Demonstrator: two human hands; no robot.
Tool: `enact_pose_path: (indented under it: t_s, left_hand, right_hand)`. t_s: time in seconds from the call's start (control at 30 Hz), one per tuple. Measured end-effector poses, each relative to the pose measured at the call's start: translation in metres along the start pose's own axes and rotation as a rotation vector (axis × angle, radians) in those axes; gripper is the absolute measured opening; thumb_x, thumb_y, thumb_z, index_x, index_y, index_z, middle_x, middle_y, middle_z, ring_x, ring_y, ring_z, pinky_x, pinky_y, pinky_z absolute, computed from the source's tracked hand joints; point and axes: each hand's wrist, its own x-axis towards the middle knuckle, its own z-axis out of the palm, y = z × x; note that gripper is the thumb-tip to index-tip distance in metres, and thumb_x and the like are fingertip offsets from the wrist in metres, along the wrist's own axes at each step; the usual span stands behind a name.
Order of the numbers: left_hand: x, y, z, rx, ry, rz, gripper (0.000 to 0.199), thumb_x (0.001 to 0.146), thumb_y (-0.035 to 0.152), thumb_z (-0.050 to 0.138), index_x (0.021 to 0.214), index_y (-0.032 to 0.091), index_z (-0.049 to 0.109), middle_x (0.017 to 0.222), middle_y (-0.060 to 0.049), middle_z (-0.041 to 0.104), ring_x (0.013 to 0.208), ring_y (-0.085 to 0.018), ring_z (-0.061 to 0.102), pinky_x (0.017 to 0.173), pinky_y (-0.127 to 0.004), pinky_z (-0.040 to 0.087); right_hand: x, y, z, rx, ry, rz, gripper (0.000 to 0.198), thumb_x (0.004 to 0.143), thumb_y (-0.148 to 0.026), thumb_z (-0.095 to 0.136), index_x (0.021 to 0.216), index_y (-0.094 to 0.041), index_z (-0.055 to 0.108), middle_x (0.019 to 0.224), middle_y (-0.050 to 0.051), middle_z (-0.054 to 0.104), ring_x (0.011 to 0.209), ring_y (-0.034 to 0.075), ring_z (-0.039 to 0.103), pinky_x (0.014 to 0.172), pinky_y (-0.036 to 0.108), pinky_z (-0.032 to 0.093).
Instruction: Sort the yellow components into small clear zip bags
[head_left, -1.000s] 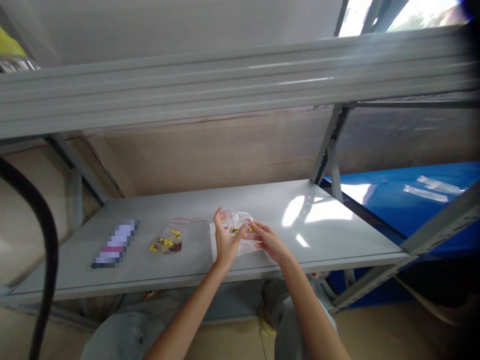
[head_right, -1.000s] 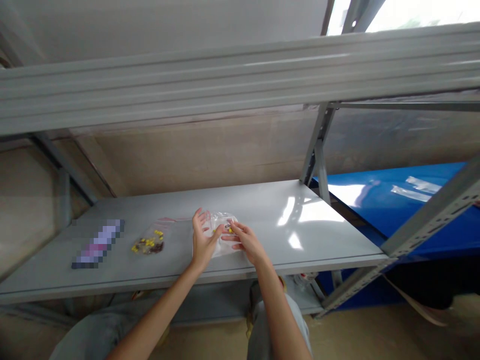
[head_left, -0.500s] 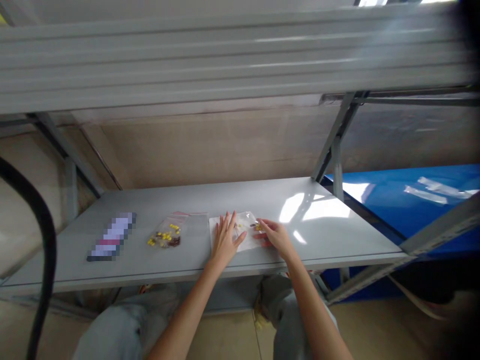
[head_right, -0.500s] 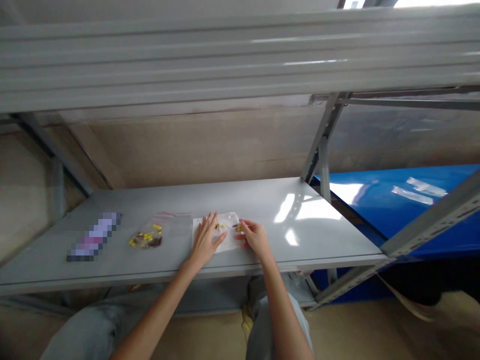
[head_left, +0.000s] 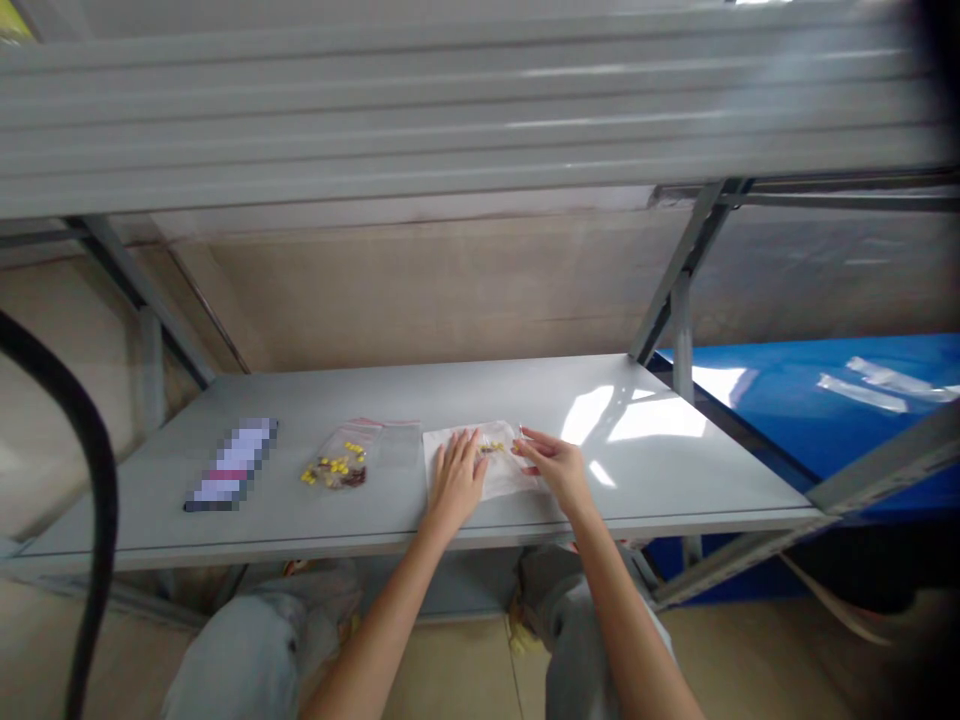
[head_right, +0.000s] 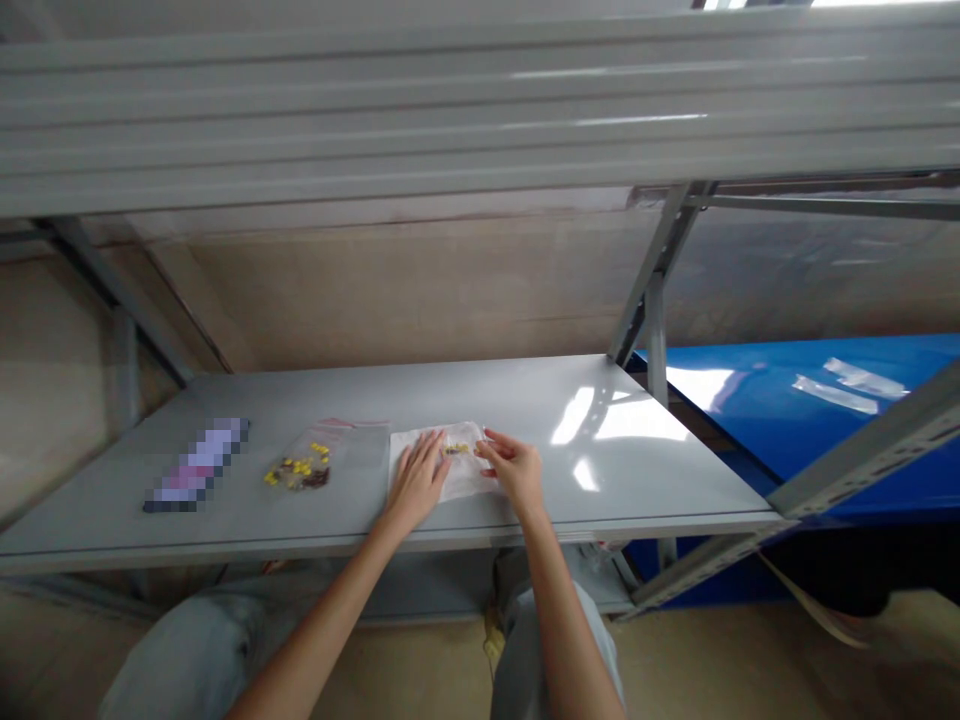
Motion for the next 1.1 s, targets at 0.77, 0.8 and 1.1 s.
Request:
enact_pose_path:
  t_s: [0.77,0.8,1.1]
  left_hand:
    - [-0.002,-0.003,0.005,0.142,0.047,0.002,0.044,0.092,0.039,0.035,0.129,0.019,0.046,0.138,-0.010,0.045,0.131,-0.025,0.034,0.107,-0.045,0.028]
    - [-0.002,-0.003,0.005,0.141,0.047,0.005,0.044,0.092,0.039,0.035,0.129,0.018,0.046,0.137,-0.010,0.045,0.130,-0.025,0.034,0.107,-0.045,0.028]
    - [-0.003,-0.002,0.006,0.126,0.060,0.016,0.041,0.092,0.035,0.036,0.128,0.018,0.046,0.135,-0.011,0.047,0.129,-0.024,0.036,0.107,-0.044,0.028]
  right_hand:
    - [0.000,0.004,0.020,-0.245,0.178,-0.305,0.048,0.070,-0.054,0.061,0.096,-0.014,0.071,0.081,0.009,0.071,0.073,0.021,0.064,0.050,0.027,0.051]
    - [0.000,0.004,0.020,-0.246,0.188,-0.292,0.049,0.069,-0.055,0.062,0.093,-0.013,0.071,0.078,0.010,0.071,0.070,0.022,0.064,0.049,0.028,0.051]
    - [0.000,0.007,0.019,-0.345,0.205,-0.327,0.048,0.074,-0.059,0.054,0.075,-0.013,0.068,0.066,0.008,0.068,0.057,0.018,0.061,0.049,0.027,0.049]
